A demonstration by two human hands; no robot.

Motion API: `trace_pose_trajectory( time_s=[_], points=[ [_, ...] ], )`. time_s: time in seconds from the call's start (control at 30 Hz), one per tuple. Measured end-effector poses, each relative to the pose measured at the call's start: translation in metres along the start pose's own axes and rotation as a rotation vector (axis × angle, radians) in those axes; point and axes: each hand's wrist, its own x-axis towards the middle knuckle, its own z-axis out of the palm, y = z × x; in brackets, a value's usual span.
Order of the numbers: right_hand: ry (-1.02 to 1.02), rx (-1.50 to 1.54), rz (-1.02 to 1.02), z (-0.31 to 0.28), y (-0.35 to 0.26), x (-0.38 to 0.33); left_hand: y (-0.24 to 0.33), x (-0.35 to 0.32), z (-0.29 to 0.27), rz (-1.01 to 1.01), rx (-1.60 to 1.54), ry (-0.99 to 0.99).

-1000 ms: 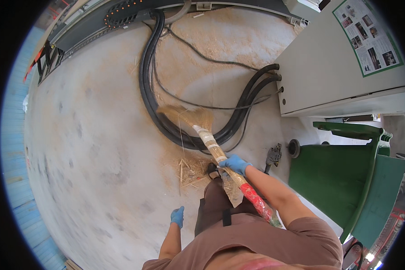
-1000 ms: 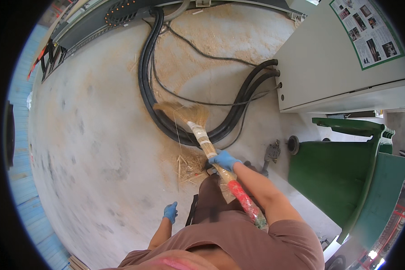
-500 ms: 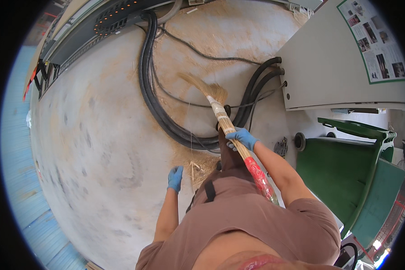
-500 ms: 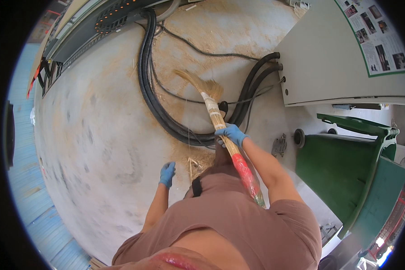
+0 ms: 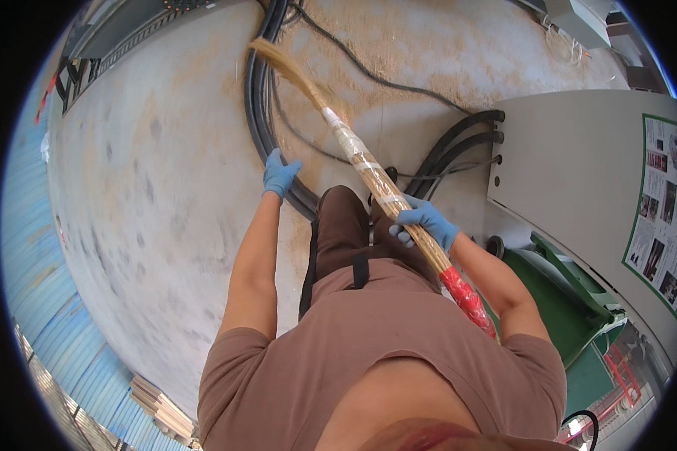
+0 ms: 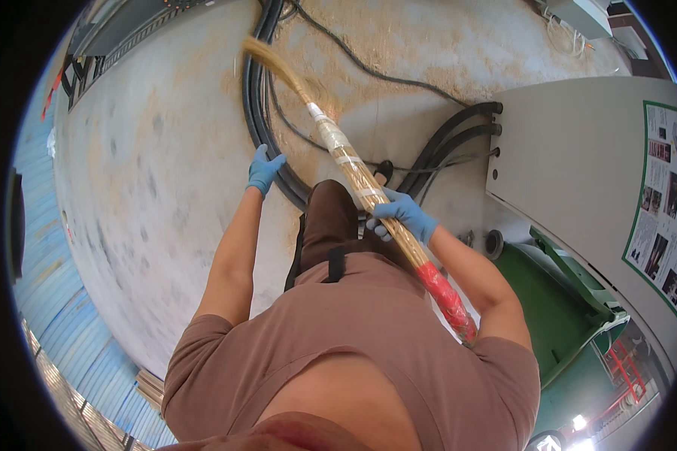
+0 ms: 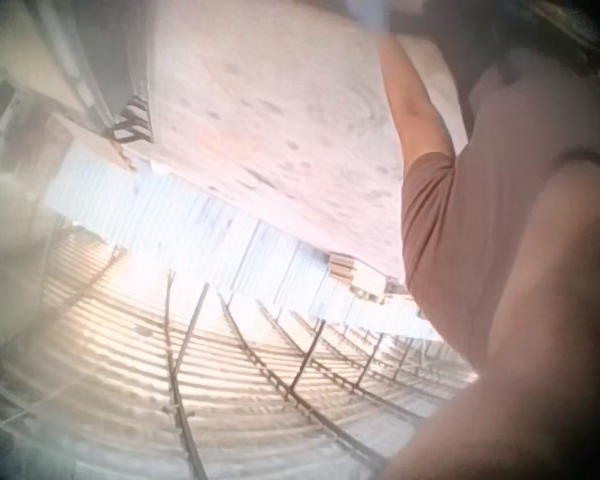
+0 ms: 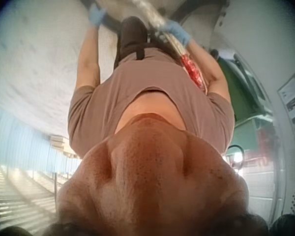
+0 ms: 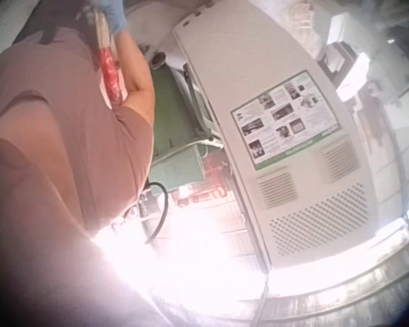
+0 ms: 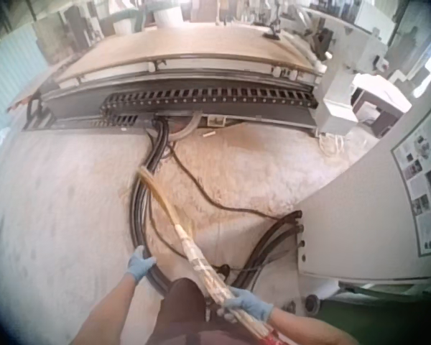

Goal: The person sweeps sawdust and debris on a concrete floor using a broom and dustpan, then empties the dustpan into a green bin. They continue sweeping around hoses and machinery, gathering remaining debris into a pile.

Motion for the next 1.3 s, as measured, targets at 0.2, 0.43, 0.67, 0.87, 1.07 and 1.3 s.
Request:
trace_pose_trajectory(
  time_s=[0.2, 0.43, 0.67, 0.87, 1.07, 1.3],
  points=[
    [0.175, -0.292, -0.192, 0.042, -0.038, 0.024, 0.013, 0.06, -0.035, 0.016, -0.16, -0.09],
    [0.389, -0.157, -0.218, 0.067, -0.05, 0.034, -0.034, 0.093, -0.066, -0.155, -0.03, -0.452],
    [0.45, 0.039, -0.315, 0.079, -0.101, 0.056, 0.041, 0.143, -0.045, -0.297, -0.196, -0.5],
    [0.314, 0.157, -0.454, 0.095, -0.153, 0.06, 0.218, 0.159, 0.051, -0.609, -0.608, -1.084],
    [0.427, -0.161, -0.414, 0.074, -0.193, 0.047, 0.297, 0.16, 0.16, -0.558, -0.735, -0.805],
    [0.39, 0.085, -0.146, 0.017, -0.245, -0.009, 0.344, 0.206, 0.23, -0.365, -0.432, -0.404]
  ],
)
